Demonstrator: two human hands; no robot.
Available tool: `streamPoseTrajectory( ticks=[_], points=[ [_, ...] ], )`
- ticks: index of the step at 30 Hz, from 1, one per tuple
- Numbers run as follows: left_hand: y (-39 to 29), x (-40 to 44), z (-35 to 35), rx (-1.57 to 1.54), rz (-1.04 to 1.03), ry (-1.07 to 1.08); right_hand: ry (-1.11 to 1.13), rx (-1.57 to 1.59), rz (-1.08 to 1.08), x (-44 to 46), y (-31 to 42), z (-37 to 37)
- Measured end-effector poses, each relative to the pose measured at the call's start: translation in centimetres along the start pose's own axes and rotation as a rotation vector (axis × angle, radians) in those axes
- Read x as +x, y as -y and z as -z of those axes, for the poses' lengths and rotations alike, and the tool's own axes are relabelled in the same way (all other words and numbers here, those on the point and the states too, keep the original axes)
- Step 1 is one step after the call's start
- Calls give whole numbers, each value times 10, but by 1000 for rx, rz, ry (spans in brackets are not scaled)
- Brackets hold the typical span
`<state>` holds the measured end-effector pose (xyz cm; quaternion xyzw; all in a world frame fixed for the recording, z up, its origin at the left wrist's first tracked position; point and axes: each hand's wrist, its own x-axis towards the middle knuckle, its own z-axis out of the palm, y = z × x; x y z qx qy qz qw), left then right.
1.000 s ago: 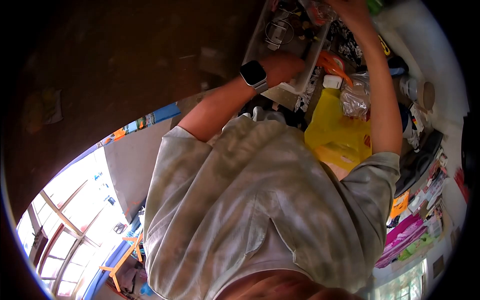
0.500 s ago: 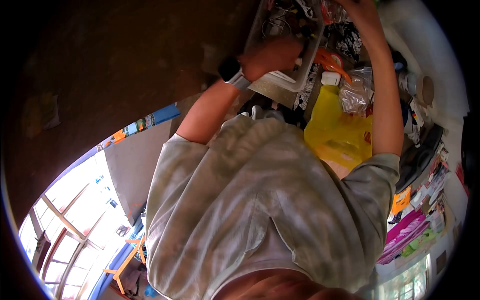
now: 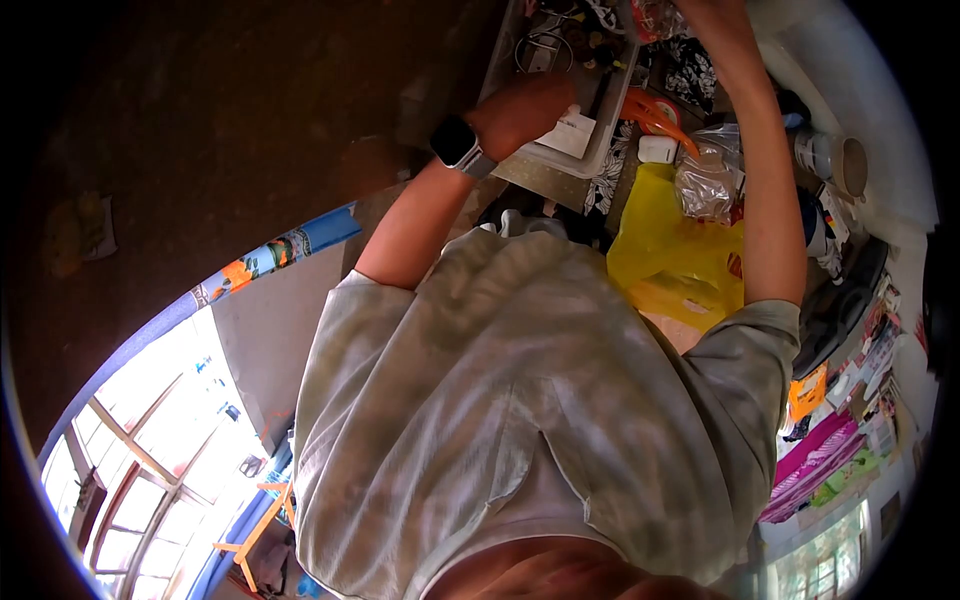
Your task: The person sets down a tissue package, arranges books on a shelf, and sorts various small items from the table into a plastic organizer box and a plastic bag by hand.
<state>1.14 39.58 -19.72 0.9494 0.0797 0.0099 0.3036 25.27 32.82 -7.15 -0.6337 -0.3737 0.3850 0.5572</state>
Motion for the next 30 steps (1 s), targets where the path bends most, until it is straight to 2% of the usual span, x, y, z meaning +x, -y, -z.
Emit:
streamPoseTrajectory(
  ticks=[2,7,9,10,13,15,17,18,20,22,24,26,27,28,29,30],
  points=[
    [1,1,-1,0,0,13,-92,-138,78,2,-9,2],
    [-4,0,3,15,92,142,-68,-113,47,0,-7,2],
    [-2,0,-3,51,3,-23,-78,-124,44,-1,-5,1],
    [-4,4,-5,52,3,-24,-114,-163,21,-1,-4,-1],
    [-13,25,-22,28,94,-121,-132,-172,8,1,-8,-2],
    [-9,45,-37,-32,306,18,-116,-143,25,3,-6,-1],
    [-10,53,-47,-41,314,-43,156,121,-33,-1,1,0],
    [-14,55,-41,-50,316,-101,161,121,-28,0,0,-1],
    [-23,56,-31,-134,394,-127,-21,33,11,0,-6,-3],
    [-26,58,-22,-241,517,-23,-31,35,-7,-2,-5,-4],
    [-17,58,-26,-348,444,-73,-41,33,-21,1,-13,-6],
    [-10,60,-29,-454,366,-118,-296,-31,99,8,-37,-7],
    [-8,62,-30,-427,432,-68,-296,-33,102,7,-32,-5],
    [-6,63,-32,-402,498,-15,-189,34,37,4,-26,-3],
    [-6,62,-36,-406,495,-15,-82,99,-31,1,-22,-1],
    [-8,61,-37,-397,399,-102,-83,92,-29,2,-21,0]
  ],
)
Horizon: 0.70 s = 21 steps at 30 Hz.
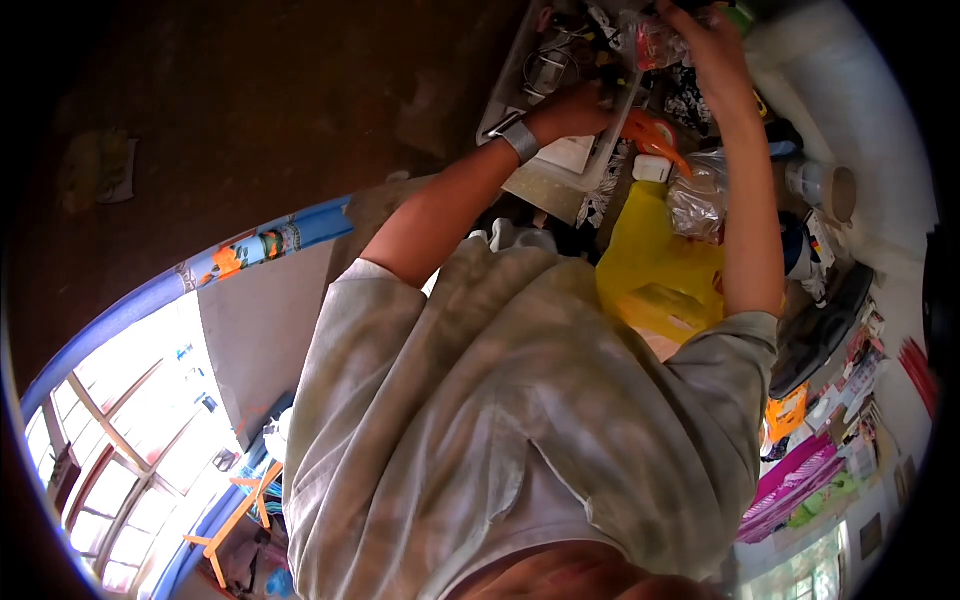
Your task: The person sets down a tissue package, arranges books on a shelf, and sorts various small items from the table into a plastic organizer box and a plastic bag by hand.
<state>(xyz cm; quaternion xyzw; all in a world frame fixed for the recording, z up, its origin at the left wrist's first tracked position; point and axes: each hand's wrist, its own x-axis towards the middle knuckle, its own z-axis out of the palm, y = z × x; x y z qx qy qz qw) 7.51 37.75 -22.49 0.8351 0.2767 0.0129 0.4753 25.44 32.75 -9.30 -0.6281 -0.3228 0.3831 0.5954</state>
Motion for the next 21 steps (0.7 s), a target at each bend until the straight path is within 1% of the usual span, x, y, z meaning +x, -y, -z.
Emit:
streamPoseTrajectory(
  ticks=[1,2,4,5,7,8,9,11,13,14,16,17,19,20,21],
  points=[
    [-1,2,0,-9,-113,-66,-24,-53,-29,2,-1,0],
    [0,2,1,-12,-119,-69,-48,-106,-60,2,-3,0],
    [-17,-5,16,-120,-37,99,-73,-90,-49,4,-10,1],
    [-15,-3,12,-121,-42,100,-65,-44,-65,4,-13,2],
    [-13,-2,4,-127,-238,-18,-58,-1,-82,3,-16,3],
    [-11,-1,3,-129,-240,-16,-48,53,-65,2,-17,2],
    [-23,-6,13,-102,-167,58,-35,108,-48,1,-18,1],
    [-30,-11,18,-77,-92,131,-20,163,-31,0,-16,0],
    [-28,-10,16,-110,-91,114,129,171,-49,-1,-10,4],
    [-26,-10,16,-121,-91,109,129,170,-49,0,-11,6],
    [-19,-6,15,-145,4,150,155,128,-27,6,-16,15],
    [-16,-6,13,-145,1,153,151,127,-27,9,-19,23],
    [-19,-15,19,-240,98,164,236,291,-204,18,-27,44],
    [-20,-18,25,-238,95,169,231,291,-203,21,-32,55],
    [-24,-22,35,-262,152,268,238,339,-253,25,-37,65]
  ],
)
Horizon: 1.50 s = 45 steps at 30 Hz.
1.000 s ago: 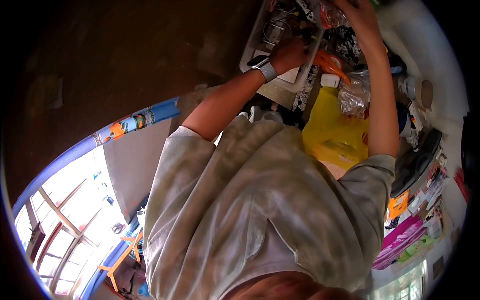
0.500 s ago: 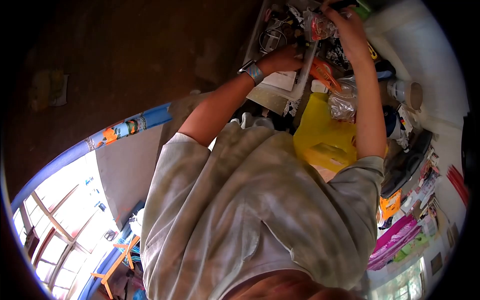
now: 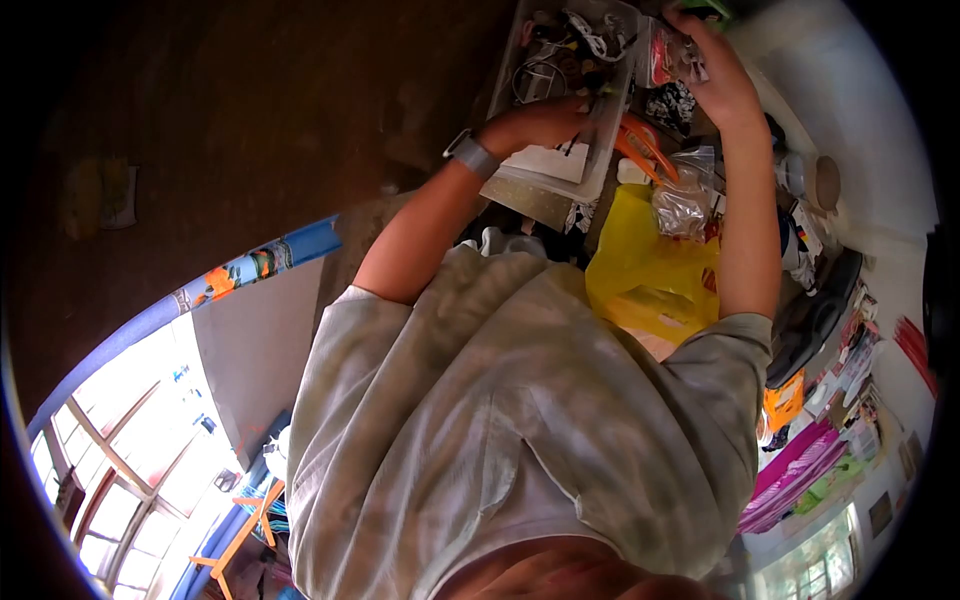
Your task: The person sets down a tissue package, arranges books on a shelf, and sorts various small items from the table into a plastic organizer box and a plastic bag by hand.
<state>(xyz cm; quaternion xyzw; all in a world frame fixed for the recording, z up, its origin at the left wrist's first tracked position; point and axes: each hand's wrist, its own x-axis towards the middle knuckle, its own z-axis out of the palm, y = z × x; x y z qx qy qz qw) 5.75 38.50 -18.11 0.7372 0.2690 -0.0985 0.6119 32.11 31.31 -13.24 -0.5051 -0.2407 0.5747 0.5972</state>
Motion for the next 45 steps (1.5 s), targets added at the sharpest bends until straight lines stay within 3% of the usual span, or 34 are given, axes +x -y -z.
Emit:
streamPoseTrajectory(
  ticks=[1,5,7,9,11,13,17,21,23,27,32,33,35,36,37,40,42,45],
  points=[
    [-4,-7,6,-22,66,94,6,53,-43,-2,3,-1],
    [-17,-38,9,-242,24,60,-5,-71,-16,-40,7,-47],
    [-27,-53,3,-510,-149,-86,65,-210,-168,-50,10,-59],
    [-27,-56,-1,-580,-188,-79,140,-363,-267,-51,8,-67],
    [-28,-58,-4,-653,-225,-74,46,-502,-118,-60,2,-85],
    [-32,-61,-6,-738,-234,-77,43,-448,-110,-62,-2,-94],
    [-23,-58,-7,-623,-271,-105,104,-311,-99,-60,-16,-91],
    [-20,-57,-9,-613,-231,-170,28,-456,-124,-60,-23,-96],
    [-21,-57,-11,-612,-214,-167,2,-504,86,-61,-33,-102],
    [-22,-57,-16,-576,-307,-273,45,-347,-83,-56,-43,-100],
    [-16,-61,5,-480,-287,-397,-29,-763,182,-37,-41,-86],
    [-23,-68,13,-412,-303,-429,-22,-762,178,-29,-40,-87],
    [-24,-75,13,-342,-303,-451,232,-1104,111,-17,-45,-93],
    [-25,-74,12,-459,-301,-524,224,-1033,-18,-17,-55,-108],
    [-25,-73,11,-576,-299,-596,221,-1027,-20,-13,-69,-115],
    [-19,-72,13,-547,-269,-601,387,-1090,91,-1,-103,-133],
    [-14,-72,14,-456,-242,-626,354,-1112,-236,1,-113,-146],
    [-11,-79,16,-200,-193,-664,382,-1038,-70,1,-145,-141]
  ],
)
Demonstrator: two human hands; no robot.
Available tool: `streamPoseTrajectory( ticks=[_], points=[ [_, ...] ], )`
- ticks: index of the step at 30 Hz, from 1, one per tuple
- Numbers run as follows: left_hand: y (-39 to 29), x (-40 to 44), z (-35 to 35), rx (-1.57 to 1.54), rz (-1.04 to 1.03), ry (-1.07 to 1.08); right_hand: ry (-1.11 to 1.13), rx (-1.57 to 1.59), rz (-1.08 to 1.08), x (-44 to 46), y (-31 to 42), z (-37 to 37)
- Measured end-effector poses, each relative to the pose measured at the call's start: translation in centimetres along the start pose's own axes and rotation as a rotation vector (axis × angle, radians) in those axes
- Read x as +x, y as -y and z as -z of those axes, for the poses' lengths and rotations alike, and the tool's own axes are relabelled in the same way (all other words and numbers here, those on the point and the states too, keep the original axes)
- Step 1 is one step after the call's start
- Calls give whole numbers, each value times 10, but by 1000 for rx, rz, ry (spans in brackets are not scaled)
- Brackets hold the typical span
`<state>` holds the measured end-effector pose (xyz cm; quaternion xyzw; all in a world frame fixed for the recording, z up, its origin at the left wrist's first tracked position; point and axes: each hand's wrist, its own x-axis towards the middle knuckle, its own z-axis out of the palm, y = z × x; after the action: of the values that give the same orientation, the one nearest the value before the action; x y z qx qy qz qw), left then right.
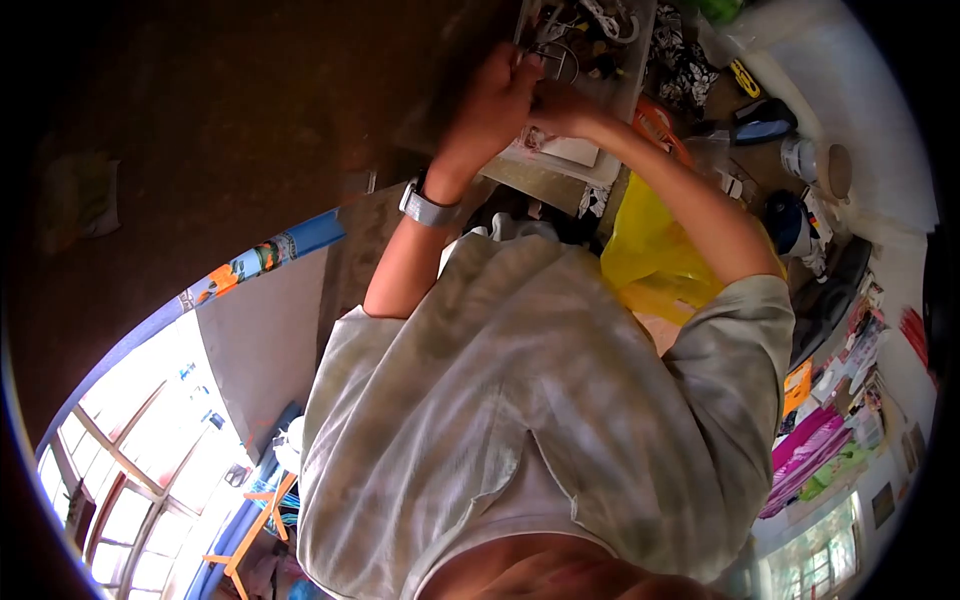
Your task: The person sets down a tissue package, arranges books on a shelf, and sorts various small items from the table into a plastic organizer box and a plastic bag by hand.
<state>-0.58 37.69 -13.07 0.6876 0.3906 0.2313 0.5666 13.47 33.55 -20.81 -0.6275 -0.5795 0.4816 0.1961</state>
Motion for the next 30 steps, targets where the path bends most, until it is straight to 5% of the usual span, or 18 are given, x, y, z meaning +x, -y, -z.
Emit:
streamPoseTrajectory(
  ticks=[7,11,16,20,23,25,30],
  points=[
    [-6,3,-4,348,-198,-80,17,-24,-119,-21,16,46],
    [0,15,-10,209,-138,73,0,2,-195,-28,22,42],
    [-6,21,-12,332,-176,-98,19,-278,18,3,-4,6],
    [-15,17,-7,296,-117,-44,73,-29,-106,-16,25,22],
    [-22,14,-4,222,-116,-103,46,-311,-81,-27,29,38],
    [-39,2,-3,121,-182,-194,-185,-423,58,-36,20,40],
    [-26,-4,-7,192,-202,-202,-165,-518,-4,-36,28,40]
  ],
)
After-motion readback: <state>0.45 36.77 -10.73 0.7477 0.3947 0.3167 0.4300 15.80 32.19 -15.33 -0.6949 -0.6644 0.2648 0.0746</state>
